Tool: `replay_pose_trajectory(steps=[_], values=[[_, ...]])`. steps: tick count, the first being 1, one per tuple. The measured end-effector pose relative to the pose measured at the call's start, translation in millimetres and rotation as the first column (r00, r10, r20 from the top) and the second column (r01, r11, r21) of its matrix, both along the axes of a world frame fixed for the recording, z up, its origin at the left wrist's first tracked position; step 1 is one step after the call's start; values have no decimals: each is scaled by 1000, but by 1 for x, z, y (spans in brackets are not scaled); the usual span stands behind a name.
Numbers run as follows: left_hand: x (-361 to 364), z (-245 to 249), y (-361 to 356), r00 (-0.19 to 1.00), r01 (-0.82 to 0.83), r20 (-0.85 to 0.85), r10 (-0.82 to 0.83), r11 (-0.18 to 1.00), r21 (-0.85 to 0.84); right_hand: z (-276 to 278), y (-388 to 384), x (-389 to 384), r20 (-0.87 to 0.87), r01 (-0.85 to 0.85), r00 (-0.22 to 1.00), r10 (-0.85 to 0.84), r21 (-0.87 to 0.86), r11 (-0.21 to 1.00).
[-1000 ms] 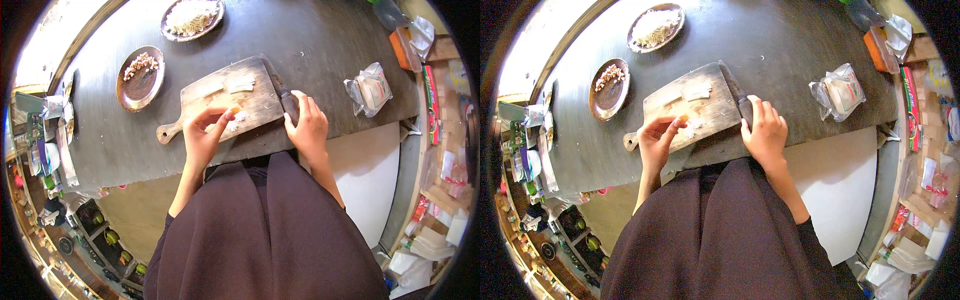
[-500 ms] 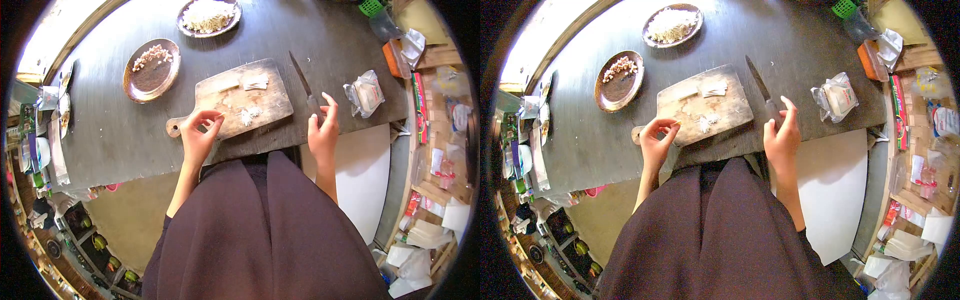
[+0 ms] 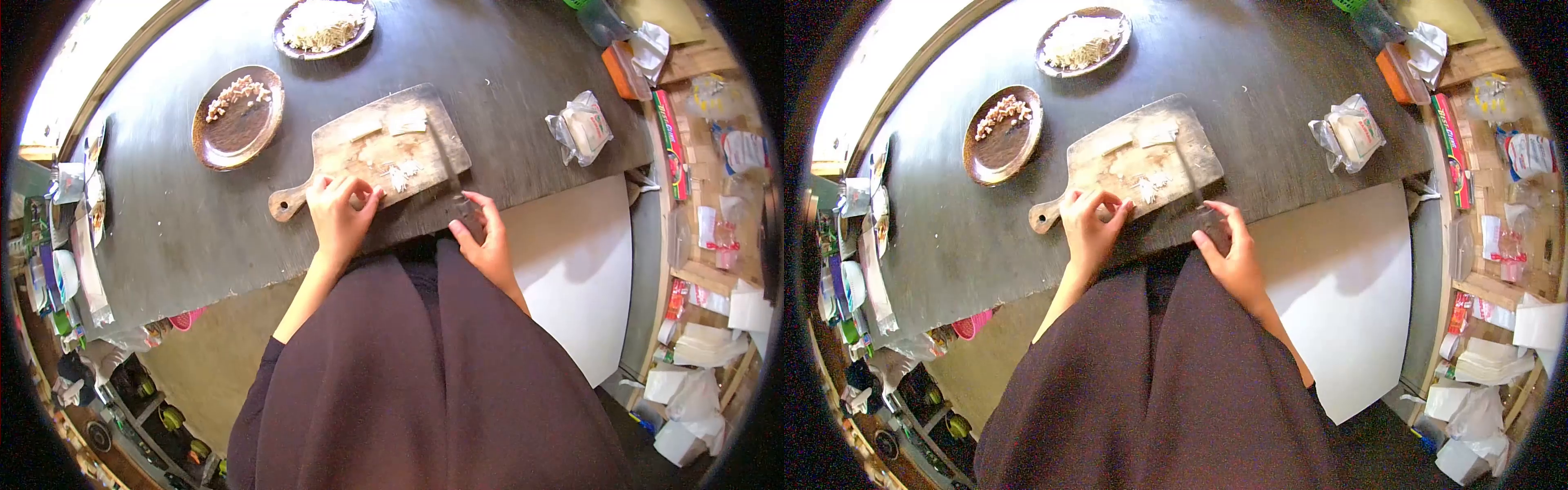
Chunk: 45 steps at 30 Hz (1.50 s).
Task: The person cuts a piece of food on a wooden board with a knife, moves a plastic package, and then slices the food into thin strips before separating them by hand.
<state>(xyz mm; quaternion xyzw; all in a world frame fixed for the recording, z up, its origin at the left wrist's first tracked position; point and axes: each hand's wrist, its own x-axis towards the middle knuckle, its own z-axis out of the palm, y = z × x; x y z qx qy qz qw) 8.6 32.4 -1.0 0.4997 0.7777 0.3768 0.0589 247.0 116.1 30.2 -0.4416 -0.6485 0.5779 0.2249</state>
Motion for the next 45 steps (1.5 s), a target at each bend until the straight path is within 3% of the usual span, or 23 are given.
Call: replay_pose_trajectory(steps=[1, 3, 6, 7, 8, 10, 13, 28, 38, 40, 45], values=[[0, -1, 0, 999, -9, -38, 8, 1000, -25, 0, -2, 2, 3, 7, 1000, -7, 2, 1000], [1, -3, 1, 997, -19, -72, 21, 999, 27, 1, -5, 4, 57, -173, 985, 166, 151, 973], [3, -4, -1, 991, -39, -122, 49, 996, 86, 15, -10, 3, 143, -239, 963, 227, 77, 968], [2, -7, -2, 989, 22, -147, -6, 994, 108, 7, -11, 5, 134, -292, 954, 269, 201, 935], [2, -8, -3, 983, 83, -172, -60, 988, 129, 3, -11, 5, 136, -291, 954, 267, 199, 936], [4, -8, -6, 980, 98, -185, -77, 989, 108, -1, -15, 3, 192, -337, 939, 285, 353, 873], [2, -4, -8, 972, 113, -216, -95, 991, 70, -3, -18, 3, 303, -405, 903, 304, 369, 836], [-7, -15, -10, 964, 132, -245, -106, 987, 90, -7, -43, -8, 565, -495, 793, 226, 383, 780], [-12, -13, -17, 966, 172, -205, -159, 984, 49, 1, -52, -29, 586, -453, 784, 203, 317, 833], [-11, -15, -17, 969, 163, -197, -149, 985, 54, -1, -54, -31, 546, -452, 821, 167, 442, 775], [-12, -15, -17, 977, 139, -169, -128, 989, 57, -3, -57, -32, 588, -473, 796, 145, 453, 756]])
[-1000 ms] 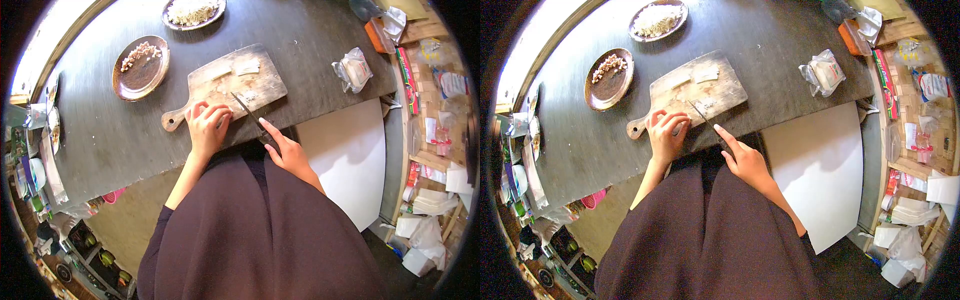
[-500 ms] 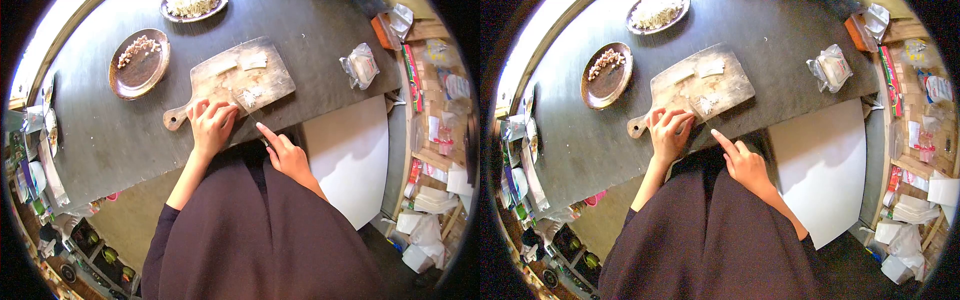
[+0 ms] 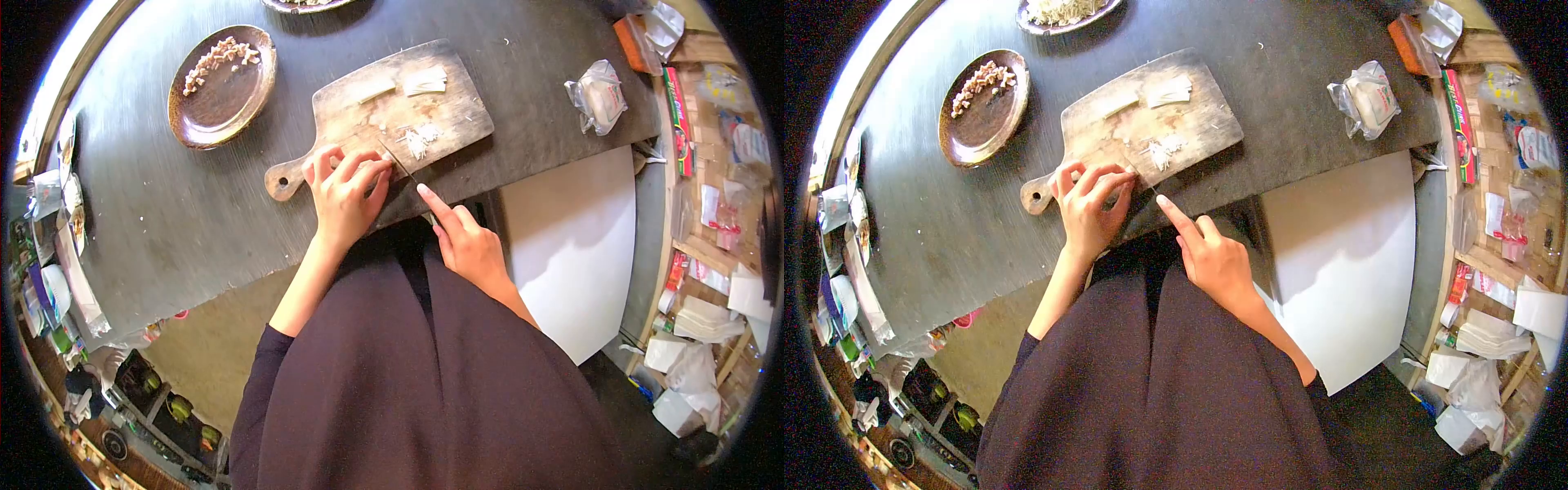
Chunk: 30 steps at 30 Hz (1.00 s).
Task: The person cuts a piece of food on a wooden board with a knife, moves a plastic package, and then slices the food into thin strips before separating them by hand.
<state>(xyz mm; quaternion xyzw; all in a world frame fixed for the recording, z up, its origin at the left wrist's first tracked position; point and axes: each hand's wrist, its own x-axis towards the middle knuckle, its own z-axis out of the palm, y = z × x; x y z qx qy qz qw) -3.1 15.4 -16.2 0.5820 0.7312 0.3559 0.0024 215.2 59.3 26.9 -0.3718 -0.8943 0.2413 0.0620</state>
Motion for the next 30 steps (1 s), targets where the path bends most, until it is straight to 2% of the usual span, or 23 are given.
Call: replay_pose_trajectory(steps=[13, 23, 30], values=[[-7, 0, 3, 999, 29, -34, -29, 999, 14, 4, 0, -1, 71, -12, 997, 9, 33, 999], [-7, -1, 4, 999, 28, -17, -28, 999, 30, 6, 1, -3, 59, -1, 998, -1, 40, 999], [-8, -2, 4, 999, 33, -16, -32, 999, 24, 2, -1, -4, 95, -28, 995, 19, 101, 994]])
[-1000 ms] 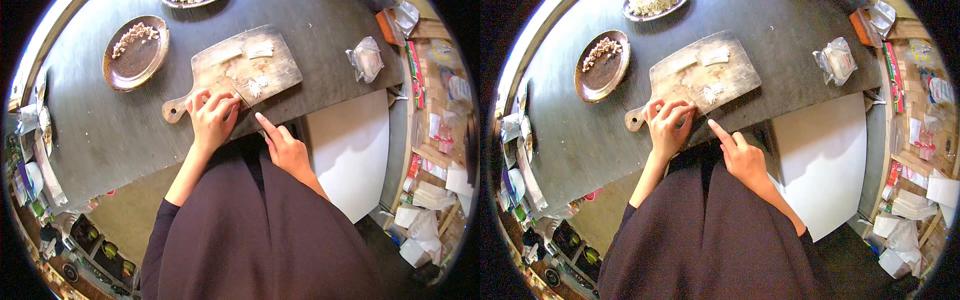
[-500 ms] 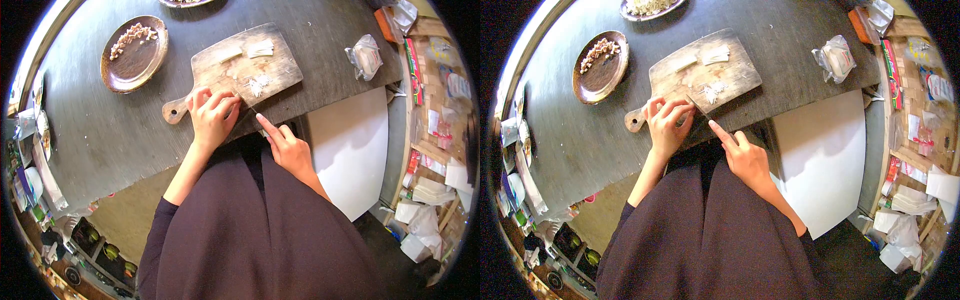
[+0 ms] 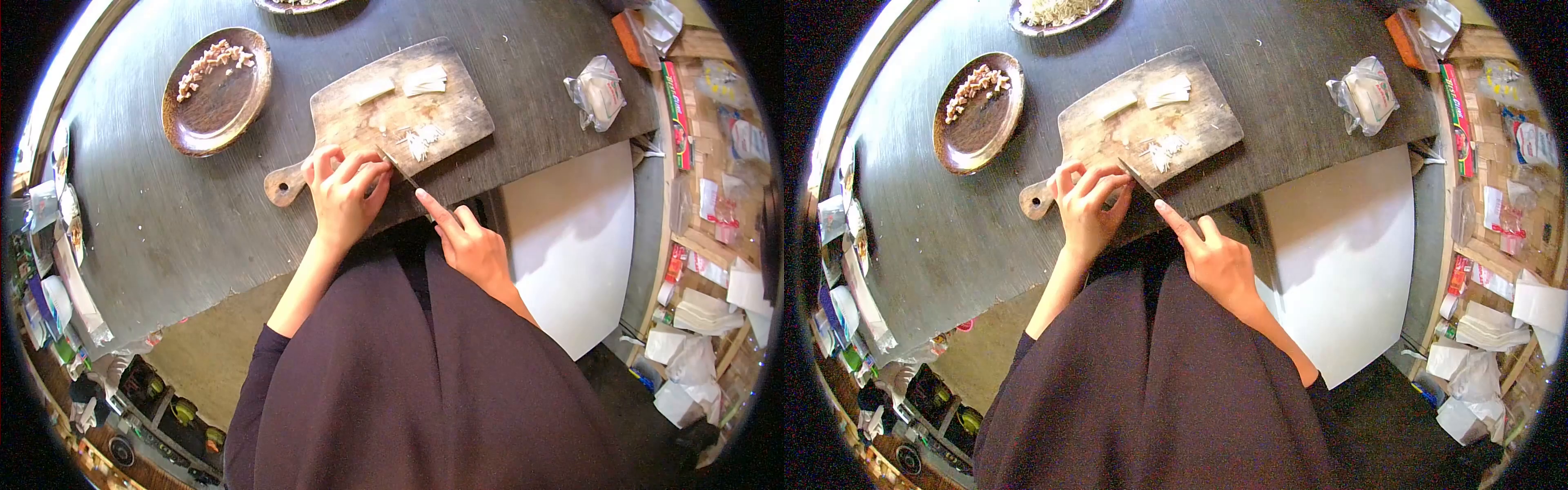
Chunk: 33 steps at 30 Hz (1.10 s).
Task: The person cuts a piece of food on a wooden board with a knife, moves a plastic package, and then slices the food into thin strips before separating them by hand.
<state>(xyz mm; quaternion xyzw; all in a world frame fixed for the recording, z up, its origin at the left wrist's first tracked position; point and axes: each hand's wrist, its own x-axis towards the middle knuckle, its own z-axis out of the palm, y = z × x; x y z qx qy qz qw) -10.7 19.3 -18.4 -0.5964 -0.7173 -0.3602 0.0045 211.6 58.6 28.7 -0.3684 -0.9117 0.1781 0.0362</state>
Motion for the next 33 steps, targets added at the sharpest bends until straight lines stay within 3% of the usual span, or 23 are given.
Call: replay_pose_trajectory(steps=[23, 33], values=[[3, -2, -2, 1000, -29, -4, 29, 1000, -1, -5, 7, 4, -79, -13, 997, 9, -45, 999], [6, -4, -2, 999, -45, -24, 45, 999, 5, -13, 10, -4, -35, -18, 999, 20, 50, 999]])
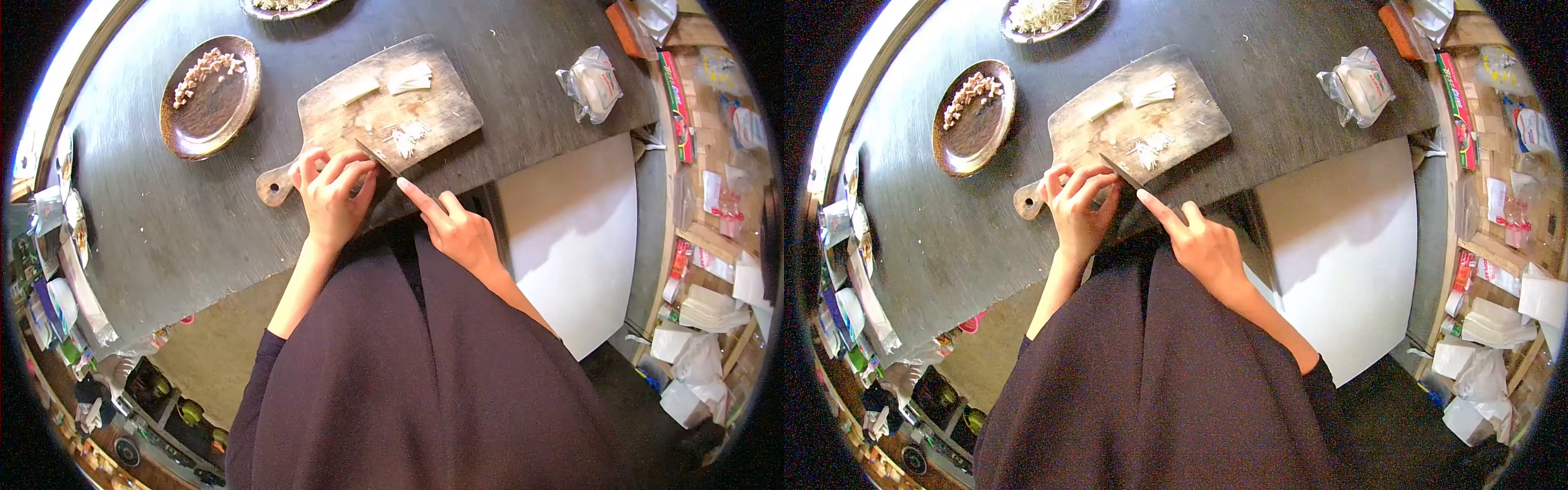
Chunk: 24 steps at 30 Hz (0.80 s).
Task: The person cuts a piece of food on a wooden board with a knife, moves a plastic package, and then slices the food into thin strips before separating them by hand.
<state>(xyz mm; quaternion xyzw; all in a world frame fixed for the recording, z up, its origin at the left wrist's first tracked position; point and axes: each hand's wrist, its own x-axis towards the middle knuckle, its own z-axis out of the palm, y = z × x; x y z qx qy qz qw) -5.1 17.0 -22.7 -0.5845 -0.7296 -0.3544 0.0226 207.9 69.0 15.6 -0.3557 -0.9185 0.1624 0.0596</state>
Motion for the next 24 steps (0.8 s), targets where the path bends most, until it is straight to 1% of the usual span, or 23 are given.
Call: replay_pose_trajectory(steps=[5, 7, 10, 14, 21, 23, 24], values=[[0, 0, 0, 1000, -5, 13, 5, 1000, 3, -1, 0, 0, 1, -19, 1000, 19, 22, 1000], [0, 1, -1, 1000, -10, 8, 10, 1000, 1, 4, -2, 1, -35, 8, 999, -8, -9, 1000], [2, 2, -2, 1000, -7, 19, 8, 1000, -15, 5, -3, 3, -42, 2, 999, -4, -31, 1000], [2, 2, -2, 1000, -11, 25, 12, 999, -34, 3, -5, 3, -48, 11, 999, -12, -26, 1000], [2, 1, -2, 999, -13, 32, 14, 999, -41, -2, -7, 1, 11, 14, 1000, -14, 0, 1000], [2, -3, 0, 999, -31, 20, 31, 999, 21, -2, -5, -4, 16, 18, 1000, -18, 4, 1000], [2, -3, 0, 999, -28, 20, 27, 999, 23, 2, -3, -10, 48, 45, 998, -42, -58, 997]])
